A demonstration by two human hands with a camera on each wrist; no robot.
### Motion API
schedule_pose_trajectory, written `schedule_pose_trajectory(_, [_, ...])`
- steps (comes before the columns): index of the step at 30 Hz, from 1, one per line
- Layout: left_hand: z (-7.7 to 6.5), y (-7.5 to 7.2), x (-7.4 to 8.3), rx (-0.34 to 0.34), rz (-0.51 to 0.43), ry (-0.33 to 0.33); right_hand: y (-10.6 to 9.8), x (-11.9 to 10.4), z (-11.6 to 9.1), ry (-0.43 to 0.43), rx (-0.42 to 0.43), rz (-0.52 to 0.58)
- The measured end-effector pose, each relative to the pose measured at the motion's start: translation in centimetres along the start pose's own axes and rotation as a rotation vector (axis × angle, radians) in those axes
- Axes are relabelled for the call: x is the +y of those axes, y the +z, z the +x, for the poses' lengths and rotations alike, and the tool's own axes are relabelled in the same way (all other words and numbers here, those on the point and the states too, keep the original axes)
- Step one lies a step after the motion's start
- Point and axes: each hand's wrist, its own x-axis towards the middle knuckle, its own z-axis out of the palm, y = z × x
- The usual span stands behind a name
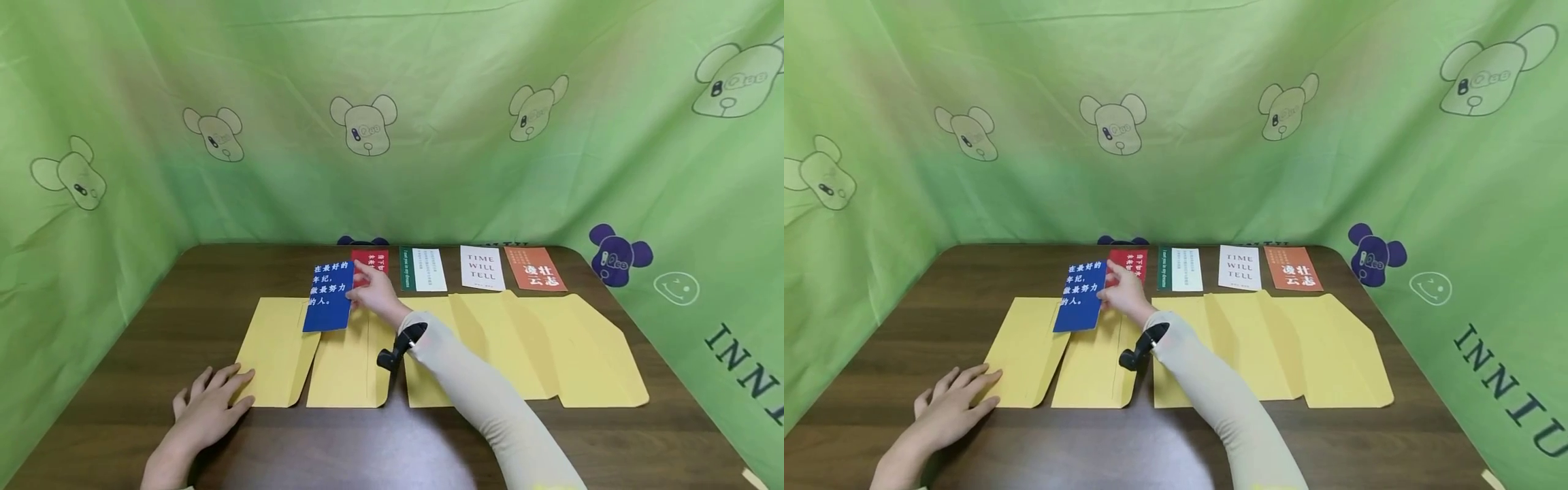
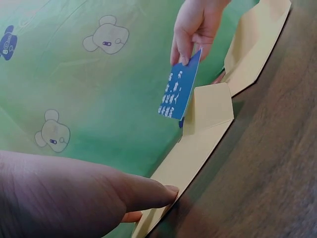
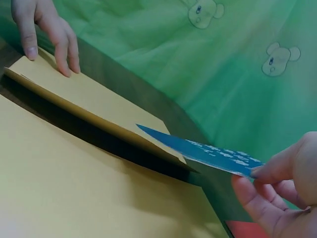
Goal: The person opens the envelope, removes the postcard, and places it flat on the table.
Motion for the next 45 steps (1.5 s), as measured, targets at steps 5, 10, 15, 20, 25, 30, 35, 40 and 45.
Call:
schedule_pose_trajectory(5, [0.0,0.1,0.1,-0.005,-0.003,-0.003,0.6,0.4,0.6,-0.032,0.067,0.007])
schedule_pose_trajectory(10, [0.0,0.1,0.1,0.005,0.003,-0.001,0.7,0.4,1.0,-0.019,0.082,0.015])
schedule_pose_trajectory(15, [-0.1,0.0,0.0,0.012,0.002,0.003,0.7,0.5,1.4,-0.013,0.109,-0.062])
schedule_pose_trajectory(20, [-0.1,-0.2,0.1,0.001,0.006,-0.002,0.5,0.3,1.7,0.027,0.092,-0.009])
schedule_pose_trajectory(25, [0.0,-0.3,0.3,-0.005,0.008,-0.003,0.5,-0.1,1.9,0.077,-0.003,0.134])
schedule_pose_trajectory(30, [-0.1,-0.1,0.2,-0.003,0.006,-0.003,0.8,-0.4,2.1,0.111,-0.091,0.166])
schedule_pose_trajectory(35, [-0.1,0.2,0.1,0.001,0.009,0.000,1.1,-0.5,2.3,0.095,-0.078,0.138])
schedule_pose_trajectory(40, [0.0,0.1,0.1,0.002,0.009,0.005,1.2,-0.8,2.6,0.065,-0.035,0.046])
schedule_pose_trajectory(45, [-0.1,0.1,0.1,-0.003,0.010,-0.001,1.3,-0.6,3.3,0.053,-0.021,0.037])
